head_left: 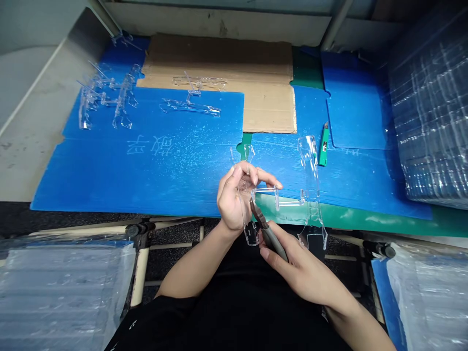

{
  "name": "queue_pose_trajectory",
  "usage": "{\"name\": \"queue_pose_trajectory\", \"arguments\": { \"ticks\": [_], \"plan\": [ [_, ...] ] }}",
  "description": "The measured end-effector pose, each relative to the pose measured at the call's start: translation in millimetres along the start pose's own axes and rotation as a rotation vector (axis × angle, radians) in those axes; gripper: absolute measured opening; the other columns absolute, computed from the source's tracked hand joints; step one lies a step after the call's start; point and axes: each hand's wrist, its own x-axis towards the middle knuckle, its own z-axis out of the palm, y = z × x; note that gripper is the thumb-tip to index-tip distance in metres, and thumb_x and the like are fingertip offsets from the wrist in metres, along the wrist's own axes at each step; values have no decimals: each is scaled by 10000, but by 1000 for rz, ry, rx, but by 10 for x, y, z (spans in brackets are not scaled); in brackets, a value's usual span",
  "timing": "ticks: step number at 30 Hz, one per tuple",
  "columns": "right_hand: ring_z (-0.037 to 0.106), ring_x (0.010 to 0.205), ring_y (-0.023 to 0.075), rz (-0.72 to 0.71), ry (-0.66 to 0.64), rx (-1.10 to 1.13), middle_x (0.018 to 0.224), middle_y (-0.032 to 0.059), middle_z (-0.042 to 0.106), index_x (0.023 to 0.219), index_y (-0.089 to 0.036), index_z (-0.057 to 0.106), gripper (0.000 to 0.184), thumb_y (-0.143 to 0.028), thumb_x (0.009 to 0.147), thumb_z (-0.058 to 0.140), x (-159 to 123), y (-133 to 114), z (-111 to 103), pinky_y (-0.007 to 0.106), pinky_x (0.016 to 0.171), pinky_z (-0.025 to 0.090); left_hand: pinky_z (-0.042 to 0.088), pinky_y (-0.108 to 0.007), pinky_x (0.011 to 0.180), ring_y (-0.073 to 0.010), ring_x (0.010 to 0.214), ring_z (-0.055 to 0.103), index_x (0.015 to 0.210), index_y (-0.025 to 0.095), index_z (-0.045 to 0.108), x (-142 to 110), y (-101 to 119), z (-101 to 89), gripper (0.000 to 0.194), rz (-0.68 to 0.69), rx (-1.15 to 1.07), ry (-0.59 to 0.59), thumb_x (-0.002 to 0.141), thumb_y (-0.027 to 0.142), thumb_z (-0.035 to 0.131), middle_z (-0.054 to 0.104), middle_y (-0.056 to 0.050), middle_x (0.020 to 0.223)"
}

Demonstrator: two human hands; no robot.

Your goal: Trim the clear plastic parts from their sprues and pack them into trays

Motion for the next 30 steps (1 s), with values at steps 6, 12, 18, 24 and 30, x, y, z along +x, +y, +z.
{"name": "queue_pose_trajectory", "arguments": {
  "ticks": [6,12,18,24,30],
  "plan": [
    [605,874,187,-50,-32,69,1018,18,655,1144,-251,598,161,-397,1115,538,29,82,-30,370,866,529,599,-446,922,-244,802,760,791,236,571,-21,2,50,418,-35,-87,-1,1118,434,402,802,-87,788],
    [513,712,126,-87,-74,240,831,-27,544,1087,-206,583,165,-360,1129,540,85,164,18,281,680,481,595,-413,917,-227,808,761,791,230,578,-37,-6,113,421,-53,-135,30,1122,383,366,791,-79,770],
    [506,702,123,-87,-54,229,822,-32,528,1082,-212,569,203,-391,1155,506,19,216,44,273,673,471,599,-421,891,-236,799,758,794,232,574,-75,-13,135,425,-34,-77,33,1126,423,389,792,-78,780],
    [512,698,132,-110,-12,103,811,-28,531,1104,-215,570,192,-372,1162,474,-104,189,49,282,689,476,585,-391,832,-225,772,734,787,221,595,-124,25,192,438,67,-30,5,1133,364,366,800,-98,779],
    [498,692,134,-113,-6,125,804,-27,520,1074,-219,542,190,-367,1163,462,-96,227,55,278,674,467,600,-399,821,-230,759,743,781,228,568,-118,-10,214,427,35,36,36,1121,416,391,793,-89,772]
  ]
}}
